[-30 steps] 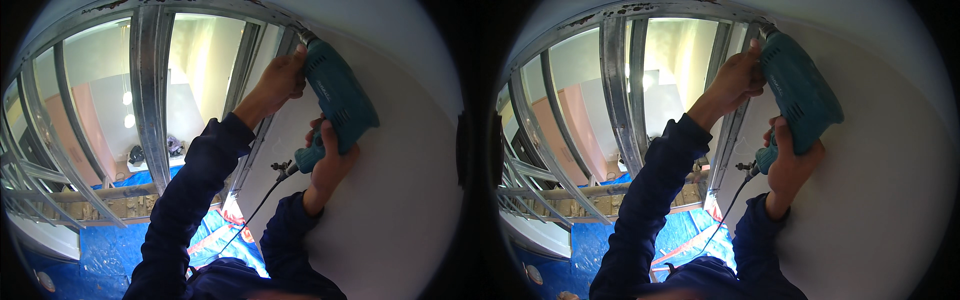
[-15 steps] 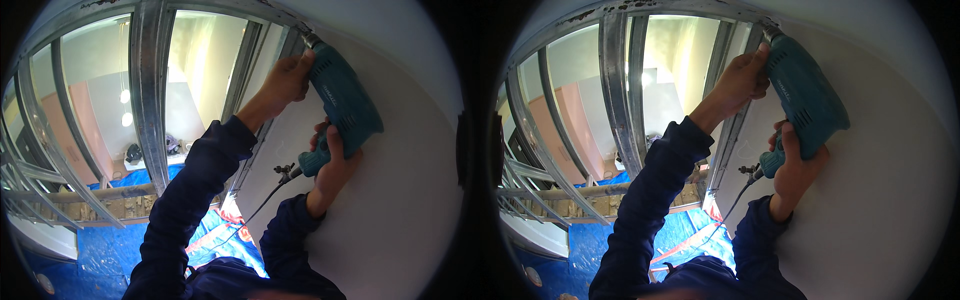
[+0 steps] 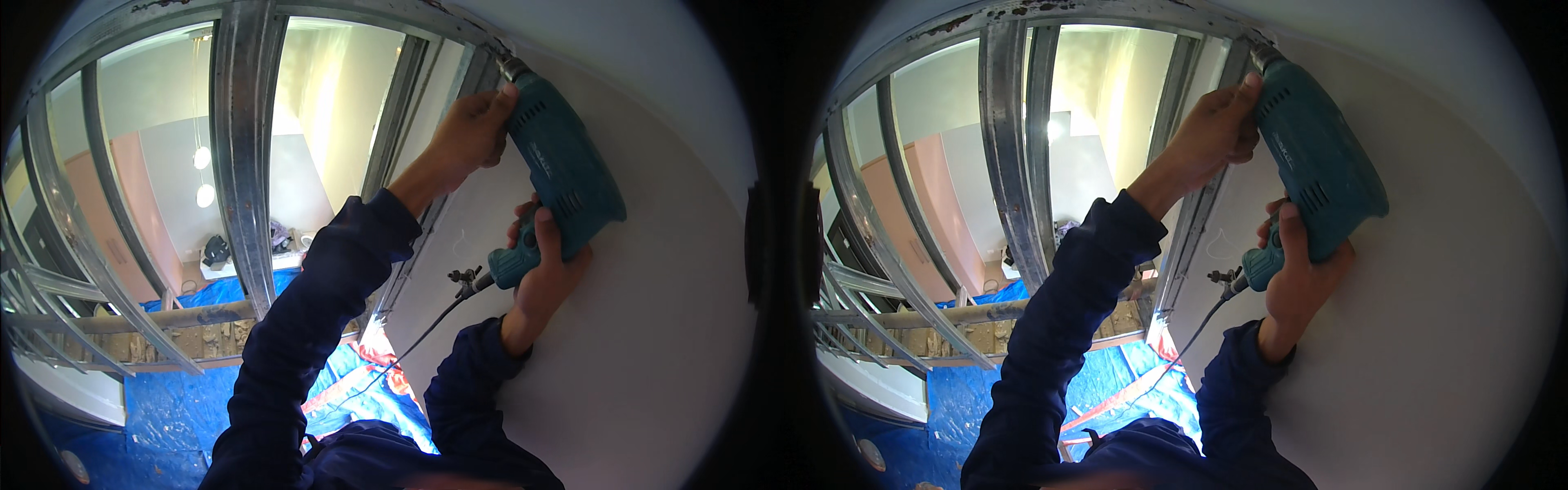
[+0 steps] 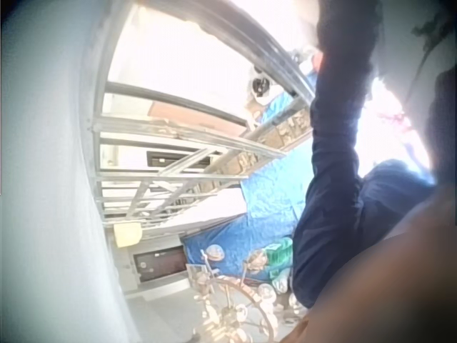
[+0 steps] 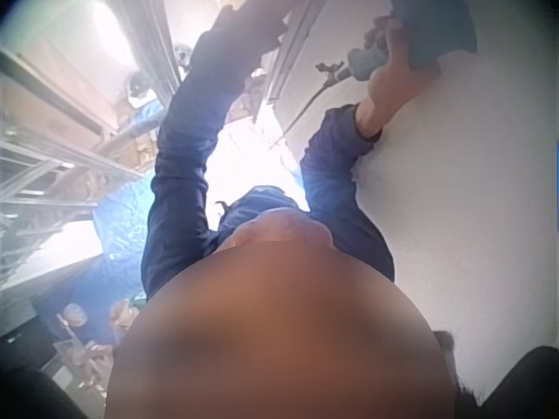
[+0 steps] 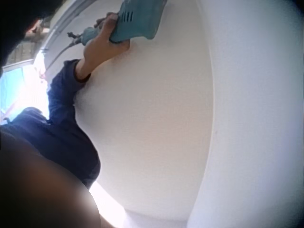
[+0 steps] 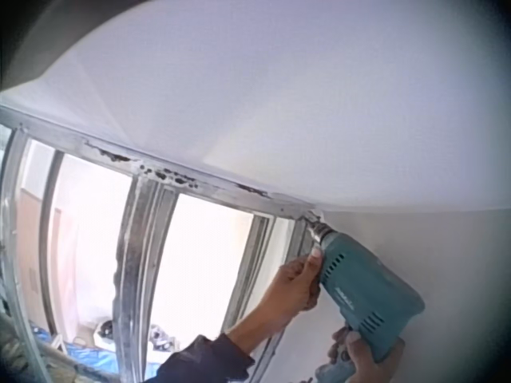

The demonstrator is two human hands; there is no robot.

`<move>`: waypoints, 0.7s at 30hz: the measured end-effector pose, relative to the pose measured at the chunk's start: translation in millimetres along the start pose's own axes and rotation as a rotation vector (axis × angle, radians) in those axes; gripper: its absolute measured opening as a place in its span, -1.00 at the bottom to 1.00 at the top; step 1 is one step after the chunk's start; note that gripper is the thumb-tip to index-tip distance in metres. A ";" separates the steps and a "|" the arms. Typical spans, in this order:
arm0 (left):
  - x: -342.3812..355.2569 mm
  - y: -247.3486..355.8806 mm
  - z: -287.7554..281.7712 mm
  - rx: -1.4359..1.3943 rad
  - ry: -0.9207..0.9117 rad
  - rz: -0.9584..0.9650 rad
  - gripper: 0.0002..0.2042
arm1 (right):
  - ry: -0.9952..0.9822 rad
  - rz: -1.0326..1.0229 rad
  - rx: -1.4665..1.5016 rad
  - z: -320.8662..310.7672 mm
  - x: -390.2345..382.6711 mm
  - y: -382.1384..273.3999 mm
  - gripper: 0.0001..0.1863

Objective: The person uses a corded drill to drive screws into a metal frame attached to a wall. They repeatedly position the drill, drive screws, and adjust the frame while standing on a ladder. A second person is visible below but does not assist directly.

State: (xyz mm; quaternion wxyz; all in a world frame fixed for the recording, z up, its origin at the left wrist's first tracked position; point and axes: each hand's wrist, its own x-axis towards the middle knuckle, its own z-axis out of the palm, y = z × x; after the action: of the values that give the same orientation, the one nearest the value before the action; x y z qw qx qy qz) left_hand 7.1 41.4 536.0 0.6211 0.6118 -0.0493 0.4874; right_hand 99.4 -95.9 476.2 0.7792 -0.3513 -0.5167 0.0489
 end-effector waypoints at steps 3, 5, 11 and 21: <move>-0.9 0.9 -0.9 0.001 -0.012 0.019 -0.56 | -0.007 -0.002 0.012 0.9 -0.5 0.9 -0.66; -1.0 1.4 -1.7 0.019 -0.018 0.022 -0.56 | 0.005 0.003 0.003 1.3 -0.8 1.2 -0.67; 0.7 2.8 -1.7 0.003 -0.019 0.001 -0.55 | 0.008 0.012 0.011 0.4 0.6 -0.1 -0.68; -0.7 4.0 1.1 0.078 0.025 0.027 -0.54 | 0.009 0.041 0.012 5.0 1.9 -6.2 -0.67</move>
State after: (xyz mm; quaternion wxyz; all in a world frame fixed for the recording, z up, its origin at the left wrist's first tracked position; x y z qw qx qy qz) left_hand 4.7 39.3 538.7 0.5905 0.6288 -0.0305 0.5050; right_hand 94.2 -97.3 482.5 0.7825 -0.3573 -0.5055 0.0666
